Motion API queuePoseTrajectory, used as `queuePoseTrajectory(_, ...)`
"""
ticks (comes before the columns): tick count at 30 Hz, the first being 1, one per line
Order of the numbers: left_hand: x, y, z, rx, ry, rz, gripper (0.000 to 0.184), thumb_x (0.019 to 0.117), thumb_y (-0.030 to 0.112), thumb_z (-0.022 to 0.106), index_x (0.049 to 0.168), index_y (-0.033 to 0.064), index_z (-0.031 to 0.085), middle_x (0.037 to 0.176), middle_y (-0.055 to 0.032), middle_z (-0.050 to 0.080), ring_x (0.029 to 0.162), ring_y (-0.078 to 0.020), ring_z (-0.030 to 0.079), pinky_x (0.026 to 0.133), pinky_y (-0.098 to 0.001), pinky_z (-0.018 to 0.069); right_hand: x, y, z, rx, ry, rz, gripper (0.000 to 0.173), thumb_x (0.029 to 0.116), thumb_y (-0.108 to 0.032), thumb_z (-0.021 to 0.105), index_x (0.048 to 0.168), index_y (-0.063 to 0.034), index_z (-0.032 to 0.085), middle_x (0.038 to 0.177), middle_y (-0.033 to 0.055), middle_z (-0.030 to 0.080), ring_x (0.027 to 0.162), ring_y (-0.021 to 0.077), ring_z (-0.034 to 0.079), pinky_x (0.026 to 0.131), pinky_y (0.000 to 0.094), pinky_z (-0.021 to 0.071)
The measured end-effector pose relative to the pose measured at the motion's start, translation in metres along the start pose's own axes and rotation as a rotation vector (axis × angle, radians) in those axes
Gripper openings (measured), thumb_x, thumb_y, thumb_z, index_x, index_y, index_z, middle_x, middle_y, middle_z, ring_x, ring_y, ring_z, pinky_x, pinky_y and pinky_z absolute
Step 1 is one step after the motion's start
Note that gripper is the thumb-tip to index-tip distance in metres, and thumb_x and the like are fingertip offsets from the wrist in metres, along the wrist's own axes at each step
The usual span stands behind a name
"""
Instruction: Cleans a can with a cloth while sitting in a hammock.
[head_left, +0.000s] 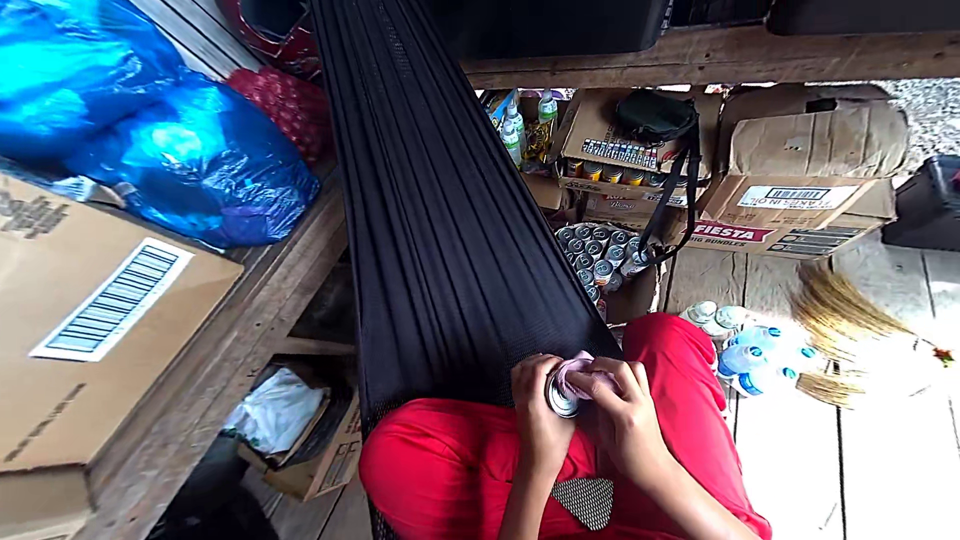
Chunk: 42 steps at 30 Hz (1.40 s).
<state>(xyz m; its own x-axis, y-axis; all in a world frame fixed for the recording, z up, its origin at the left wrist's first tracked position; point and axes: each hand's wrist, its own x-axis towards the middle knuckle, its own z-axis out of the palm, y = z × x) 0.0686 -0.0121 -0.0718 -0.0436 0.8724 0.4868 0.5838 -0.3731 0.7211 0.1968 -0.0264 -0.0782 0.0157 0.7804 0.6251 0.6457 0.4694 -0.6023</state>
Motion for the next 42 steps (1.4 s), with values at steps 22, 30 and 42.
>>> queuePoseTrajectory(22, 0.008, 0.029, 0.046, -0.100, 0.064, -0.028, 0.019, 0.0854, 0.009, 0.066, 0.102, 0.0011, 0.071, 0.106, -0.0093, 0.072, 0.112, -0.0195, 0.063, 0.106, -0.0354, 0.0438, 0.003, 0.010, -0.048, -0.145, -0.078, -0.004, 0.037, 0.0929, -0.012, 0.052, 0.117, -0.0245, 0.076, 0.104, 0.0079, 0.070, 0.091, 0.0252, 0.065, 0.073, 0.0373, 0.0531)
queuePoseTrajectory(30, -0.001, -0.010, -0.032, -0.077, 0.033, 0.005, 0.029, 0.0771, 0.012, 0.074, 0.103, -0.0001, 0.068, 0.106, -0.0104, 0.072, 0.113, -0.0196, 0.063, 0.107, -0.0333, 0.0441, -0.023, -0.042, 0.003, -0.093, -0.041, 0.032, 0.036, 0.0950, -0.014, 0.052, 0.112, -0.0329, 0.077, 0.103, 0.0080, 0.069, 0.090, 0.0237, 0.064, 0.073, 0.0343, 0.0505)
queuePoseTrajectory(42, -0.001, -0.008, -0.042, -0.046, 0.019, 0.042, 0.030, 0.0736, 0.011, 0.078, 0.100, 0.0031, 0.068, 0.104, -0.0081, 0.071, 0.111, -0.0185, 0.063, 0.106, -0.0329, 0.0442, -0.021, -0.041, 0.009, -0.089, 0.023, 0.029, 0.033, 0.0962, -0.015, 0.052, 0.115, -0.0270, 0.076, 0.101, 0.0091, 0.066, 0.091, 0.0202, 0.061, 0.077, 0.0280, 0.0488)
